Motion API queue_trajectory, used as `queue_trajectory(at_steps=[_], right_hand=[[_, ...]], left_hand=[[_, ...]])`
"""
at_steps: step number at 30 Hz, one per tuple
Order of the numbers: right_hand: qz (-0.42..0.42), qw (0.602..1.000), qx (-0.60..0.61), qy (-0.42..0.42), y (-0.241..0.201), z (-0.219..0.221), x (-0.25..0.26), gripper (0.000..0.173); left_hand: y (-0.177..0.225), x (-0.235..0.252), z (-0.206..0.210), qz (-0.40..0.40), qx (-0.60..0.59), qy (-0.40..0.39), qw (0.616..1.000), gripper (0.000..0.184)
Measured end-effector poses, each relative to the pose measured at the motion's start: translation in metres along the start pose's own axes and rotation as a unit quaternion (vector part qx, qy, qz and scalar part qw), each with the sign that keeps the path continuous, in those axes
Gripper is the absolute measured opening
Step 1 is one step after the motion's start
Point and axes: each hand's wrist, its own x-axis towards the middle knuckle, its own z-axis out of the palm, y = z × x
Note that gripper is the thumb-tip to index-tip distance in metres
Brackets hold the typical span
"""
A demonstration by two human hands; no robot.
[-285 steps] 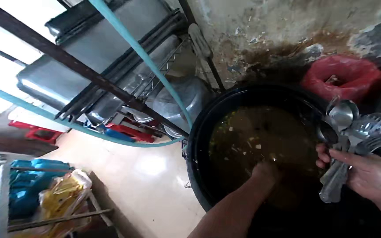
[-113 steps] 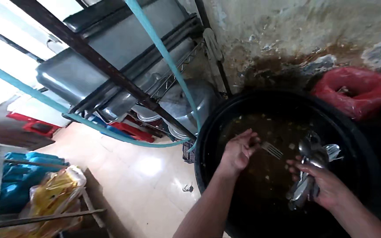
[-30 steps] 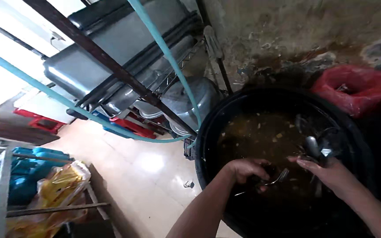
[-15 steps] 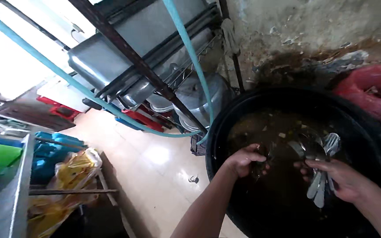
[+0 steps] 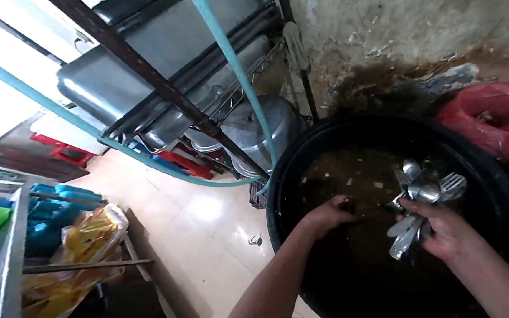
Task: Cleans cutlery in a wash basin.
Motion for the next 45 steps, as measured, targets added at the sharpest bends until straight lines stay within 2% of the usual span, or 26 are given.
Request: queue_trajectory(at_steps=[2,4,7,10,14,17,19,22,25,29,33,37,39,41,43,45], right_hand=[[-0.019,1.0,0.006,0.0,-0.008,-0.004,0.002,0.022],[-0.022,1.0,0.014,0.008,-0.014,-0.004,0.003,0.018],[-0.017,0.999,0.036,0.025,-0.022,0.0,0.0,0.015],[-0.018,0.999,0.047,0.018,-0.026,0.0,-0.001,0.013],[-0.008,0.995,0.043,-0.087,-0.02,-0.01,-0.003,0.022],[-0.044,0.996,-0.001,-0.082,-0.014,-0.011,-0.006,0.017],[-0.101,0.993,-0.033,-0.052,-0.018,-0.017,-0.01,0.013],[-0.169,0.982,-0.08,-0.036,-0.032,-0.039,-0.012,0.017],[-0.204,0.972,-0.101,-0.065,-0.039,-0.065,-0.014,0.016],[-0.205,0.971,-0.098,-0.079,-0.033,-0.088,-0.012,0.014],[-0.184,0.977,-0.072,-0.078,-0.026,-0.101,-0.01,0.014],[-0.168,0.979,-0.047,-0.102,-0.028,-0.107,-0.01,0.013],[-0.164,0.979,-0.041,-0.114,-0.029,-0.109,-0.01,0.013],[-0.162,0.979,-0.037,-0.121,-0.028,-0.111,-0.007,0.013],[-0.152,0.979,-0.038,-0.126,-0.027,-0.112,-0.006,0.014],[-0.147,0.979,-0.038,-0.134,-0.028,-0.112,-0.005,0.016]], left_hand=[[-0.004,-0.002,-0.007,0.0,0.164,0.043,0.986,0.074],[-0.006,-0.003,-0.004,0.038,0.244,0.074,0.966,0.07],[-0.002,-0.008,0.017,0.121,0.244,0.039,0.961,0.048],[0.002,-0.01,0.034,0.103,0.192,-0.001,0.976,0.039],[0.015,-0.004,0.053,0.092,0.035,0.003,0.995,0.035],[0.026,0.008,0.06,0.123,0.111,-0.026,0.986,0.039],[0.021,0.024,0.061,0.087,0.244,-0.021,0.965,0.045],[-0.005,0.053,0.068,-0.02,0.431,0.041,0.901,0.048],[-0.022,0.056,0.086,-0.052,0.46,0.005,0.886,0.055],[-0.024,0.029,0.125,-0.052,0.462,-0.097,0.88,0.05],[-0.019,0.023,0.15,-0.047,0.451,-0.196,0.869,0.045],[-0.024,0.044,0.135,-0.049,0.429,-0.251,0.866,0.045],[-0.023,0.048,0.119,-0.05,0.315,-0.282,0.905,0.04],[-0.024,0.048,0.101,-0.083,0.119,-0.275,0.951,0.037],[-0.026,0.048,0.085,-0.13,-0.001,-0.228,0.965,0.039],[-0.023,0.045,0.07,-0.132,-0.051,-0.193,0.971,0.041]])
